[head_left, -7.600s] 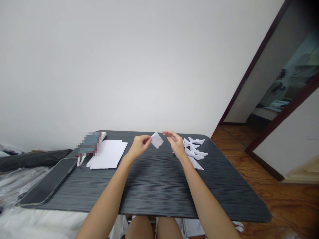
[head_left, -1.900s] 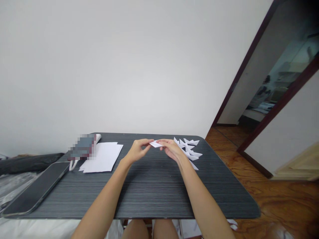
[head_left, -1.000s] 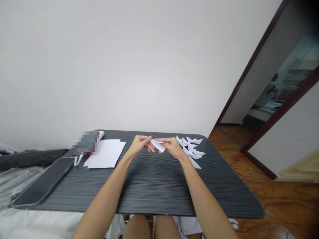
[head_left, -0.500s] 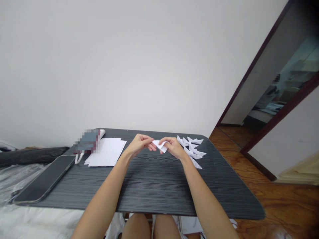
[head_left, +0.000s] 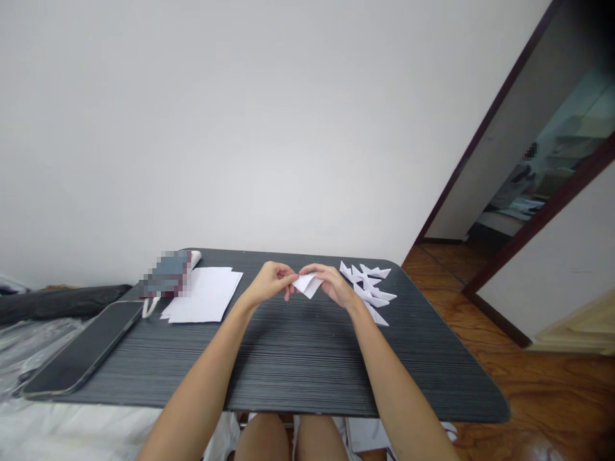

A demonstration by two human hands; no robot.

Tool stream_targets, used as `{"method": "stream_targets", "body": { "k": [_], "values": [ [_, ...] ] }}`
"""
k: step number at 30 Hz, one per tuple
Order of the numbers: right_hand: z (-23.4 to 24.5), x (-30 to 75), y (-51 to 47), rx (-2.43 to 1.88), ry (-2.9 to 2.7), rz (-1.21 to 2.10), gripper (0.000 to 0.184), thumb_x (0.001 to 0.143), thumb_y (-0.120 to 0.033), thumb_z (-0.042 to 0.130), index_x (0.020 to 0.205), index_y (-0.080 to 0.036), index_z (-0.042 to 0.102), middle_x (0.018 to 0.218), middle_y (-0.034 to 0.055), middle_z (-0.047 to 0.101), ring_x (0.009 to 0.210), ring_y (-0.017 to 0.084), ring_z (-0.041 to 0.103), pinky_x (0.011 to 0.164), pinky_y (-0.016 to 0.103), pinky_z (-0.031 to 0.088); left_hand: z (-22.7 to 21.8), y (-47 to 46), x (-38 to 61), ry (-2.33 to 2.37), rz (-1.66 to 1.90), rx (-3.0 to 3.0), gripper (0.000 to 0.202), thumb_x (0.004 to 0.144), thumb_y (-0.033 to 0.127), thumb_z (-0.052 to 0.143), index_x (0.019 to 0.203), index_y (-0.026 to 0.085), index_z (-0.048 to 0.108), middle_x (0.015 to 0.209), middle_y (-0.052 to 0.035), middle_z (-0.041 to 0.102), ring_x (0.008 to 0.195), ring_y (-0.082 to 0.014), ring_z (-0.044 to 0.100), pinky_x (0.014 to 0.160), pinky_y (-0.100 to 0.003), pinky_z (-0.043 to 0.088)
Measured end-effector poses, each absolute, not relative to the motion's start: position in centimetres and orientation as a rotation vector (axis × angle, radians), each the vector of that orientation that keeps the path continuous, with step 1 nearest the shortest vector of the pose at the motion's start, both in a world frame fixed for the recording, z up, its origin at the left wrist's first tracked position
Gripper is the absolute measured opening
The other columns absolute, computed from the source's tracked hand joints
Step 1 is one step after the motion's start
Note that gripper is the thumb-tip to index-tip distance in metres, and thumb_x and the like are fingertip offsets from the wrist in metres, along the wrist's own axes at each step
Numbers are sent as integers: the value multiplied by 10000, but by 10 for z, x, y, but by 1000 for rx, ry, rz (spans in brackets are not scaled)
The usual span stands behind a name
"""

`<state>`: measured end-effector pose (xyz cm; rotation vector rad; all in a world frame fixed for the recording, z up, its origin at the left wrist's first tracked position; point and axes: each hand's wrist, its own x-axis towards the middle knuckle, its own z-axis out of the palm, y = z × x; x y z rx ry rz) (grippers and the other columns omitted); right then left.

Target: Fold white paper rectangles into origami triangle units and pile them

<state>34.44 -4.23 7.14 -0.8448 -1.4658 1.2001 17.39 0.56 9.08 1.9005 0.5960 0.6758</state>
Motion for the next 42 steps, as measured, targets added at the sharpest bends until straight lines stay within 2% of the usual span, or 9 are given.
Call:
{"method": "stream_targets", "body": {
  "k": [2,6,13,19,25,27,32,37,42],
  "values": [
    [72,343,-43,-911,-1474,1151,310,728,-349,488,954,-150,559,737,44,635,634,150,595,607,271,441,90,5,174,601,702,1933,255,743,314,494,683,79,572,524,-31,600,380,-78,525,412,-170,380],
    [70,341,-41,-1048,-1552,1070,311,691,-387,532,805,-107,607,620,48,630,578,150,580,569,260,434,88,5,175,575,743,2050,258,756,313,471,722,84,584,540,-28,603,405,-82,533,451,-182,408],
    [66,343,-34,-1094,-1528,995,270,695,-371,521,717,-127,635,629,40,643,574,146,564,552,255,416,84,10,175,561,792,2238,239,786,266,415,731,120,596,582,-16,614,452,-84,551,517,-188,423],
    [62,338,-33,-1099,-1426,1005,271,731,-377,474,715,-128,579,525,23,598,456,130,560,413,207,346,81,12,178,593,811,2064,305,811,304,374,915,105,580,524,-10,589,413,-93,541,467,-190,405],
    [51,336,-27,-955,-1263,1120,260,723,-386,479,811,-144,519,529,-19,543,358,82,492,321,175,264,85,16,178,533,930,1964,286,764,307,466,896,102,617,822,-71,638,761,-146,581,724,-248,438],
    [49,336,-25,-913,-1199,1116,251,710,-374,499,850,-166,492,533,-37,523,353,77,479,317,173,268,84,18,177,524,938,1911,281,735,298,508,908,106,620,879,-75,635,808,-159,573,755,-264,434],
    [51,332,-25,-951,-1169,1008,201,678,-338,540,789,-182,480,659,-22,538,447,79,508,358,174,312,76,22,178,608,997,1776,294,685,312,565,870,96,637,849,-77,652,779,-171,585,750,-290,447],
    [51,329,-26,-1031,-1166,980,235,624,-338,594,765,-169,509,594,-17,525,482,90,471,400,194,349,72,25,180,643,1059,1708,270,663,317,583,808,100,651,814,-69,660,756,-172,592,734,-288,460],
    [49,327,-24,-1045,-1067,1050,278,576,-350,635,736,-158,514,612,-16,520,477,71,434,401,188,317,70,26,181,666,1058,1660,271,640,330,601,771,96,642,748,-62,661,679,-163,599,704,-304,478]
  ]
}}
